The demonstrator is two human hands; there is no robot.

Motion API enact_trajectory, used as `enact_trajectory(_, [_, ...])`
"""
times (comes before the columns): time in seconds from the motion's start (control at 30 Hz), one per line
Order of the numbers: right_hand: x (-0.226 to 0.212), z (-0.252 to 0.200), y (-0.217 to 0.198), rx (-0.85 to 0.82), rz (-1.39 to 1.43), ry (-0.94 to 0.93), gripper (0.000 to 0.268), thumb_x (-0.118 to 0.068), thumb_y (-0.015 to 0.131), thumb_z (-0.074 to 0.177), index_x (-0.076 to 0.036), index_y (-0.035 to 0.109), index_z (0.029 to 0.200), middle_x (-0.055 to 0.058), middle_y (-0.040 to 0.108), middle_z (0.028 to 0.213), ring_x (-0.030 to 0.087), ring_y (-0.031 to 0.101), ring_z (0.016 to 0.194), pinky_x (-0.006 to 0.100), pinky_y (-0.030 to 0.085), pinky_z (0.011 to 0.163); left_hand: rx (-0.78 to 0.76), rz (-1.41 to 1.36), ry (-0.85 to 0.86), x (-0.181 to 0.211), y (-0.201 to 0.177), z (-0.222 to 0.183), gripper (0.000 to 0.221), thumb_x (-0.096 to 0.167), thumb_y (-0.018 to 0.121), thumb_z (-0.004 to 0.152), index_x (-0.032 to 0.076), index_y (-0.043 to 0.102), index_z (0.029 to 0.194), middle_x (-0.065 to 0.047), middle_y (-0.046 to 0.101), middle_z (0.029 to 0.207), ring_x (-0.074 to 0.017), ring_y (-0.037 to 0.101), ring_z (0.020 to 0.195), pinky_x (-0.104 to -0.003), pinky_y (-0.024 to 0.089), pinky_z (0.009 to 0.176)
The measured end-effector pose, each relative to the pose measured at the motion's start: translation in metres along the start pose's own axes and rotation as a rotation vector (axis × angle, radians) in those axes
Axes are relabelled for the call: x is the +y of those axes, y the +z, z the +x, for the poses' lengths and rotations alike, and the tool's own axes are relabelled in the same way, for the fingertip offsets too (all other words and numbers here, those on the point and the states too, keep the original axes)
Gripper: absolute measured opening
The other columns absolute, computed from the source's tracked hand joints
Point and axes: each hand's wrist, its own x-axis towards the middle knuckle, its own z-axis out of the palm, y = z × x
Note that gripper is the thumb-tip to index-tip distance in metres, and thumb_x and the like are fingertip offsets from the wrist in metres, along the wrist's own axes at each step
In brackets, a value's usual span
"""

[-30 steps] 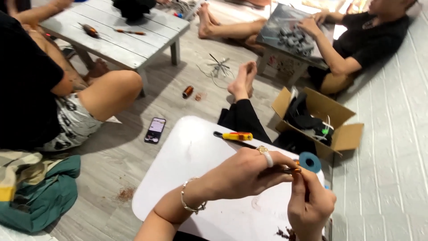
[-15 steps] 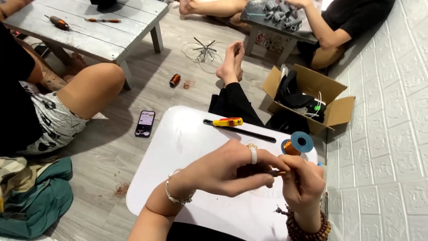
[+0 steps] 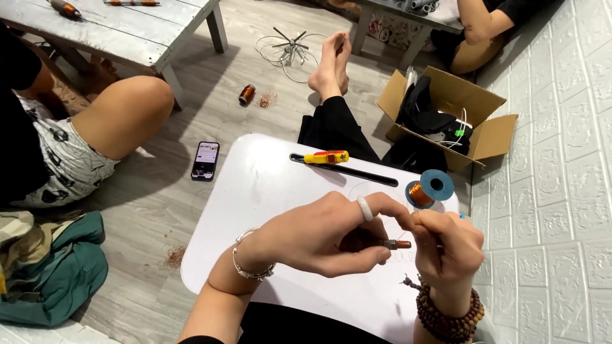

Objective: Winding thin copper wire around small electronic components and cutting the wire to finish the assembly.

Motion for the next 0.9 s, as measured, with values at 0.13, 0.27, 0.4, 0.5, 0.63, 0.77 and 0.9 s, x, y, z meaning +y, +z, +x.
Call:
enact_trajectory(0.13, [0.003, -0.004, -0.001, 0.023, -0.064, -0.024, 0.007, 0.006, 0.065, 0.084, -0.001, 0.063, 0.082, 0.0, 0.051, 0.062, 0.01, 0.036, 0.054, 0.025, 0.031, 0.052, -0.025, -0.01, -0.013, 0.003, -0.004, 0.0, 0.034, 0.005, 0.061, 0.089, 0.001, 0.053, 0.122, -0.005, 0.072, 0.072, -0.0137, 0.067, 0.054, -0.021, 0.048, 0.054])
enact_trajectory(0.27, [0.003, -0.005, -0.004, 0.034, -0.043, -0.015, 0.008, 0.006, 0.066, 0.083, 0.0, 0.063, 0.08, 0.001, 0.055, 0.062, 0.009, 0.037, 0.052, 0.024, 0.032, 0.051, -0.061, 0.0, 0.008, 0.0, -0.005, 0.0, 0.033, 0.008, 0.06, 0.092, 0.001, 0.051, 0.123, -0.006, 0.073, 0.072, -0.0157, 0.068, 0.053, -0.022, 0.048, 0.052])
enact_trajectory(0.4, [0.004, -0.004, 0.0, 0.011, -0.011, -0.032, 0.01, 0.009, 0.064, 0.082, -0.001, 0.063, 0.081, -0.001, 0.05, 0.06, 0.008, 0.037, 0.053, 0.024, 0.032, 0.051, -0.066, 0.013, 0.024, -0.001, -0.005, -0.002, 0.032, 0.008, 0.06, 0.093, 0.001, 0.052, 0.123, -0.004, 0.071, 0.07, -0.0151, 0.065, 0.051, -0.022, 0.046, 0.05])
enact_trajectory(0.5, [0.004, -0.004, 0.002, 0.004, 0.026, -0.033, 0.007, 0.005, 0.064, 0.083, -0.001, 0.062, 0.079, -0.001, 0.052, 0.059, 0.007, 0.036, 0.051, 0.023, 0.03, 0.048, -0.079, 0.012, 0.03, -0.001, -0.005, -0.004, 0.032, 0.008, 0.06, 0.093, 0.0, 0.052, 0.123, -0.005, 0.07, 0.069, -0.0154, 0.064, 0.05, -0.022, 0.045, 0.049])
enact_trajectory(0.63, [0.004, -0.004, 0.004, -0.017, 0.111, -0.027, 0.006, 0.006, 0.063, 0.082, 0.0, 0.061, 0.081, 0.001, 0.055, 0.062, 0.007, 0.039, 0.052, 0.022, 0.033, 0.048, -0.097, 0.033, 0.025, -0.001, -0.005, -0.005, 0.03, 0.008, 0.061, 0.092, 0.0, 0.054, 0.121, -0.003, 0.07, 0.069, -0.015, 0.062, 0.049, -0.022, 0.045, 0.049])
enact_trajectory(0.77, [0.006, -0.002, 0.009, -0.032, 0.11, -0.021, 0.02, 0.016, 0.06, 0.073, 0.0, 0.065, 0.084, 0.001, 0.057, 0.062, 0.006, 0.042, 0.051, 0.02, 0.033, 0.047, -0.094, 0.065, 0.052, -0.004, -0.005, -0.006, 0.028, 0.008, 0.061, 0.092, -0.003, 0.054, 0.116, -0.005, 0.071, 0.071, -0.017, 0.065, 0.051, -0.024, 0.047, 0.048])
enact_trajectory(0.9, [0.006, 0.0, 0.011, -0.112, 0.188, 0.015, 0.007, 0.007, 0.063, 0.081, 0.001, 0.065, 0.085, 0.005, 0.065, 0.067, 0.006, 0.046, 0.05, 0.019, 0.038, 0.046, -0.093, 0.079, 0.031, -0.003, -0.007, -0.007, 0.033, 0.008, 0.06, 0.093, 0.0, 0.05, 0.123, -0.005, 0.071, 0.072, -0.0168, 0.064, 0.049, -0.024, 0.045, 0.047])
